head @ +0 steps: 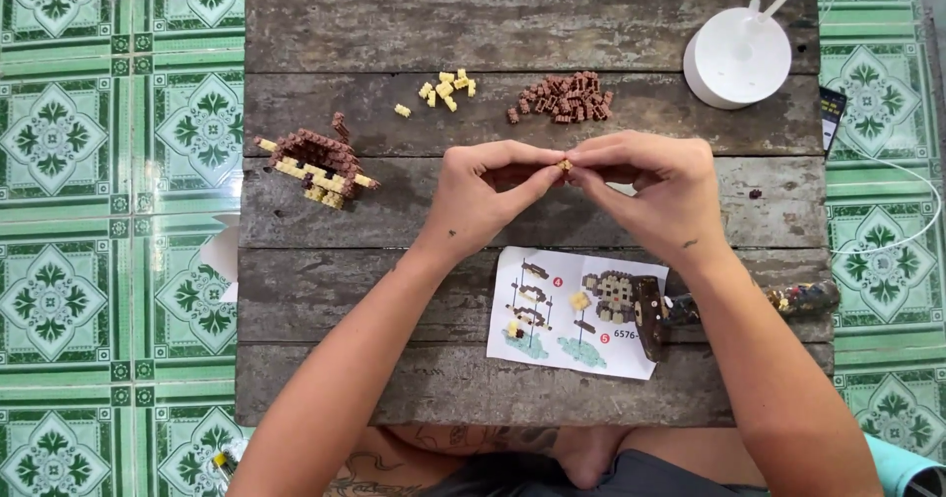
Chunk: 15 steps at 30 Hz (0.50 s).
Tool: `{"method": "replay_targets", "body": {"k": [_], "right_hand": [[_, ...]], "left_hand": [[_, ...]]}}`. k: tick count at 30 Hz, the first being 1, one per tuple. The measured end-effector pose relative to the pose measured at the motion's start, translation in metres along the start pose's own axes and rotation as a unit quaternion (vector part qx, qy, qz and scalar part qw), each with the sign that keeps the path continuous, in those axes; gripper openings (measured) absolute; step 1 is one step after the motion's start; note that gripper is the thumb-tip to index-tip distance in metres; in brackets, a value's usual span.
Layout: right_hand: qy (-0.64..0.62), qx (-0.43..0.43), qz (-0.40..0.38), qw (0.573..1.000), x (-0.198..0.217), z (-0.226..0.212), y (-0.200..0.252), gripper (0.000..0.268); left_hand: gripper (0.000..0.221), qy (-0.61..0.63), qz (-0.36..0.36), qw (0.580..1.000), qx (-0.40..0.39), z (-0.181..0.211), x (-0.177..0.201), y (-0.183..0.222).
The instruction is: Assembling a micro-block toy structure by following a printed instruction manual.
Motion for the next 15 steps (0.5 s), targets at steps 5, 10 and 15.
{"method": "replay_targets", "body": {"k": [5, 10, 15], "right_hand": [[-0.009, -0.012, -0.011, 1.000, 0.0001, -0.0035, -0.0011, 0.014], [-0.023, -0.022, -0.018, 0.999, 0.0004, 0.0025, 0.0006, 0.012], [-0.014, -0.023, -0.015, 1.000, -0.0009, 0.0033, 0.0034, 0.011]], "left_hand": [[0.018, -0.010, -0.007, 1.000, -0.010, -0.0007, 0.0001, 0.0004], [0.018, -0.024, -0.011, 0.999, -0.025, 0.0006, -0.0003, 0.0003], [0.018, -0.046, -0.015, 0.997, -0.055, 0.0012, 0.0006, 0.0010]]}}
Point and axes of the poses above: each hand's wrist, its own y-axis away from the middle knuckle, its own x-axis out of the back of the hand, z = x × y, the point moved 6 cm from there along -y, towards the middle knuckle, and after that the axes turned 3 degrees about x, right-handed, at the moved point
